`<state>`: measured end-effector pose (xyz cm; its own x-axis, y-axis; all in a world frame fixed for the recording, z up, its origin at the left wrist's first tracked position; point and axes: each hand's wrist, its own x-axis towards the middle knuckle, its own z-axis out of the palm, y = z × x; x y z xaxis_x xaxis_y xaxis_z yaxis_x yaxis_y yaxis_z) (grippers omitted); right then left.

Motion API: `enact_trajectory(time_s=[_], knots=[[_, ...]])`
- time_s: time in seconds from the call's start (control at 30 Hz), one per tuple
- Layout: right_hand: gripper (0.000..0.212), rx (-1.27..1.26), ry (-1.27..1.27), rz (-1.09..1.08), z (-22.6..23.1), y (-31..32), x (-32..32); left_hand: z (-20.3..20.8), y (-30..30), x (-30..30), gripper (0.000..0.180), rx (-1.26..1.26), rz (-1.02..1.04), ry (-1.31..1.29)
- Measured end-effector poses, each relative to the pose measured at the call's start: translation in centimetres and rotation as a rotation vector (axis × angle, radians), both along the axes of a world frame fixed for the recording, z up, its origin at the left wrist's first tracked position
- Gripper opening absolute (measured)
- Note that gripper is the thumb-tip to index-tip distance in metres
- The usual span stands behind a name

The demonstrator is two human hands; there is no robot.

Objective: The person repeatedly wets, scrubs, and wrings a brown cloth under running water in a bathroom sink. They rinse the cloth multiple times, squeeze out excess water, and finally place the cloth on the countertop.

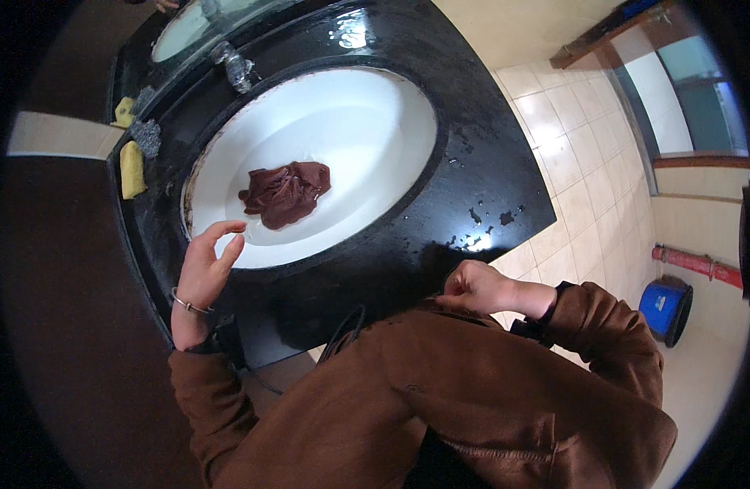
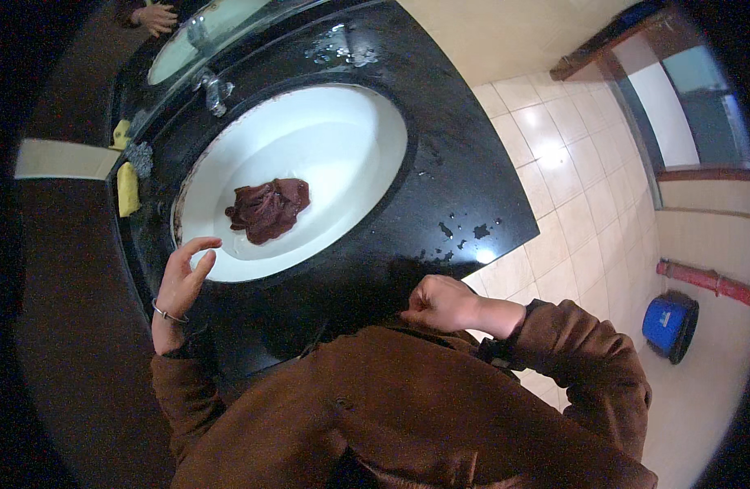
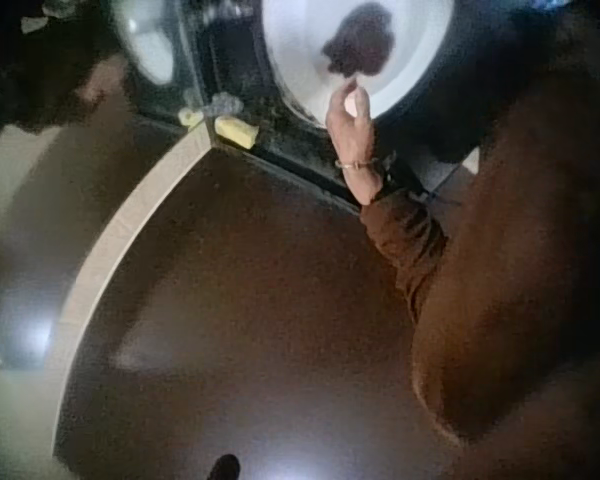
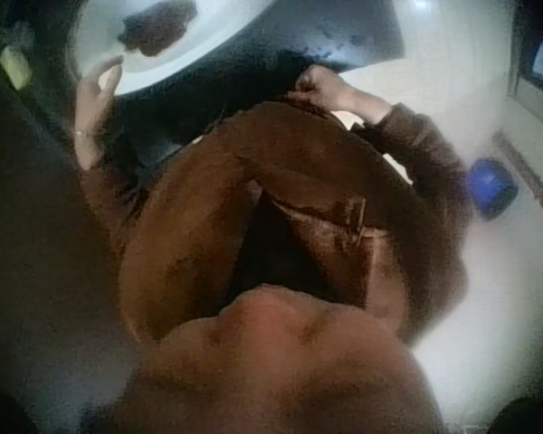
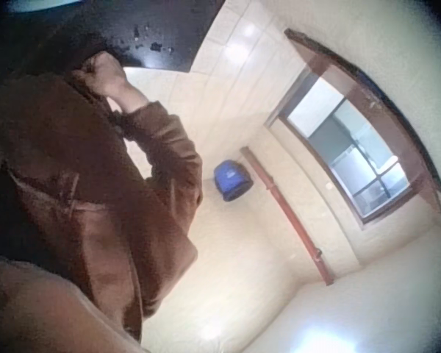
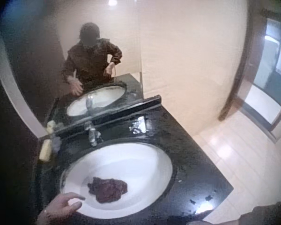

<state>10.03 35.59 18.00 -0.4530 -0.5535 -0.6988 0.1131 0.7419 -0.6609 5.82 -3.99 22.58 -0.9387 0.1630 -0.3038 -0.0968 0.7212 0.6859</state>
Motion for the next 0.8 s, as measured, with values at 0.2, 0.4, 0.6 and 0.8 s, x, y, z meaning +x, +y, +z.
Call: enact_trajectory(time_s=[0.2, 0.4, 0.6, 0.8], knots=[[0.033, 0.005, 0.553, 0.403, 5.5, -3.3, -7.0, -0.4, -2.0, 0.9, 0.025, 0.058, 0.153, -0.059], [0.036, 0.074, 0.413, 0.292, 6.3, -9.9, -20.1, -2.5, -4.6, -3.4, 0.028, 0.387, 0.53, -0.242], [0.035, 0.334, 0.639, 0.544, -7.6, -19.6, -21.9, -12.9, -2.1, -6.9, 0.012, 0.312, 0.748, -0.243], [0.025, 0.183, 0.477, 0.383, -15.5, -22.8, -18.9, -18.8, 2.0, -7.0, 0.063, -0.077, 0.479, -0.312]])
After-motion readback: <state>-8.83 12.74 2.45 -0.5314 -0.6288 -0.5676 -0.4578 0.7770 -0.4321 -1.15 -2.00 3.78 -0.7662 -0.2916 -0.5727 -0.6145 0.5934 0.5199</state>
